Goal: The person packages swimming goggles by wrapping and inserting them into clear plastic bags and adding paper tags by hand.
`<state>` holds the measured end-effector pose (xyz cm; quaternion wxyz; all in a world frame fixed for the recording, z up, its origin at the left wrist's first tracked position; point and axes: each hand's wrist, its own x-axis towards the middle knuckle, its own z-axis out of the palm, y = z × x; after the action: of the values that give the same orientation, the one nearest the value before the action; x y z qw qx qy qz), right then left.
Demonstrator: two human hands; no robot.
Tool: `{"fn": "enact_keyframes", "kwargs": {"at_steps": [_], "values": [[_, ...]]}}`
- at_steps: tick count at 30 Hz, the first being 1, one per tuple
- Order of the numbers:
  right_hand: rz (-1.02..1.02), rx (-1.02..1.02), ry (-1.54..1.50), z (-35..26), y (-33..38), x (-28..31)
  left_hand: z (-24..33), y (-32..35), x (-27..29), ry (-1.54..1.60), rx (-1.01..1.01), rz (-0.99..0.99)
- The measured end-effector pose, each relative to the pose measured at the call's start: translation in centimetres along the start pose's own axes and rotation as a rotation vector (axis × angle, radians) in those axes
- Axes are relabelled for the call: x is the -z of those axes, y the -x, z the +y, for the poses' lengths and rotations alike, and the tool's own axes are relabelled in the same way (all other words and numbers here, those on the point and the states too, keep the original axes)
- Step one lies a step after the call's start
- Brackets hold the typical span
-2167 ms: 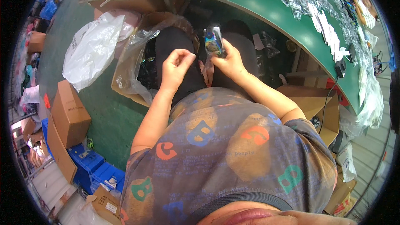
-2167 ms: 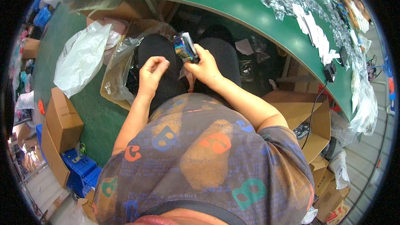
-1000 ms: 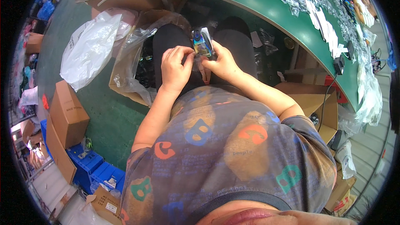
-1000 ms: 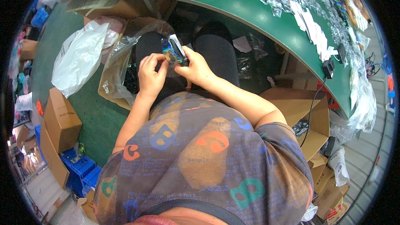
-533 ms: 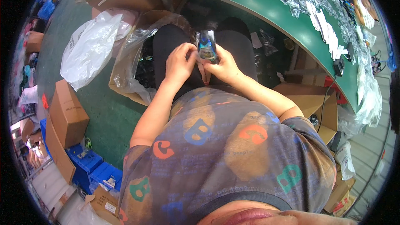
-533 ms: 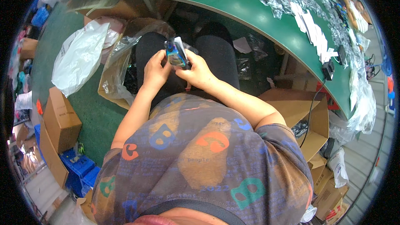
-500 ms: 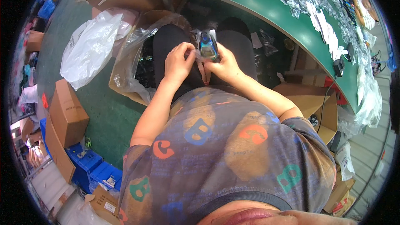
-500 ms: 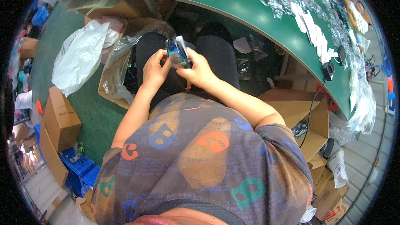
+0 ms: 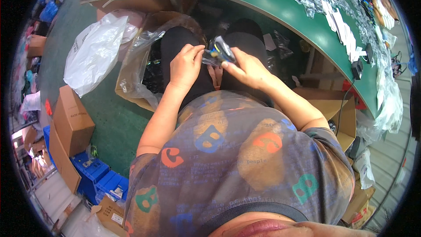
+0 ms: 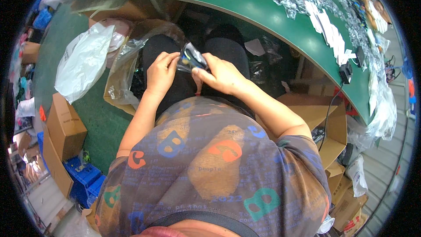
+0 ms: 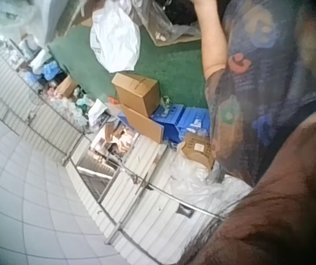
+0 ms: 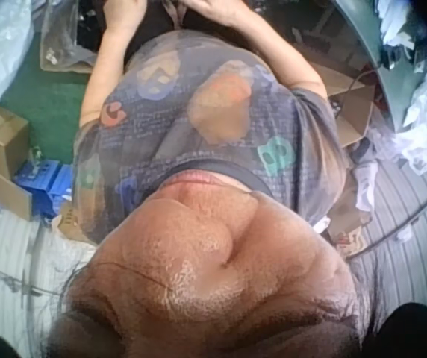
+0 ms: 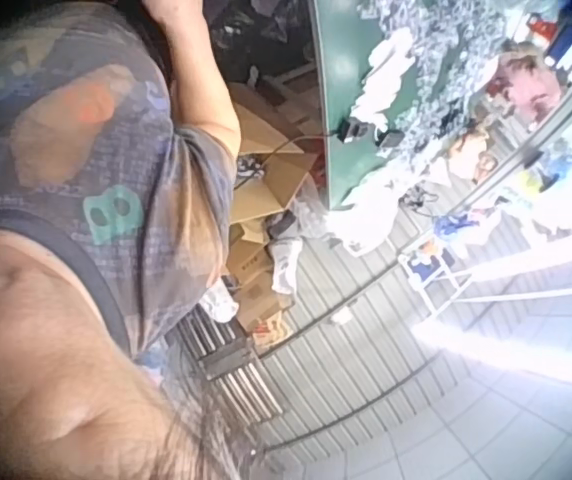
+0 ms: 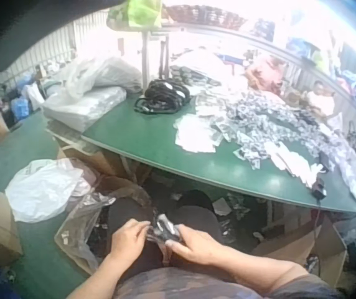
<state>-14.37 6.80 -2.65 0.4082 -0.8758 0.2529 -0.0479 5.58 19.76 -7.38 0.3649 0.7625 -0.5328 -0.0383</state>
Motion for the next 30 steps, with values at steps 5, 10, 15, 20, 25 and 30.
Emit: {"fn": "enact_keyframes", "kwargs": {"at_steps": [5, 10, 15, 20, 25, 30], "values": [[-0.054, 0.288, 0.319, -0.1, 1.6, 0.6, 1.4, -0.3, 0.3, 0.158, 0.203, -0.102], [-0.082, 0.284, 0.456, 0.9, 1.5, 0.6, 1.8, 0.0, 1.2, 0.209, 0.203, -0.127], [-0.039, 0.255, 0.319, 1.9, 0.8, -0.5, 2.4, 0.5, 1.5, 0.234, 0.059, -0.082], [-0.109, -0.047, -0.428, 4.6, -0.9, -3.0, 3.2, 0.4, 1.8, 0.138, -0.163, -0.055], [-0.471, -0.310, -1.717, 4.7, -1.1, -5.2, 3.2, 1.5, 0.9, 0.209, -0.097, -0.079], [-0.398, -0.248, -1.849, 2.6, -1.0, -6.0, 3.7, 1.7, 0.8, 0.274, -0.104, -0.052]]}}
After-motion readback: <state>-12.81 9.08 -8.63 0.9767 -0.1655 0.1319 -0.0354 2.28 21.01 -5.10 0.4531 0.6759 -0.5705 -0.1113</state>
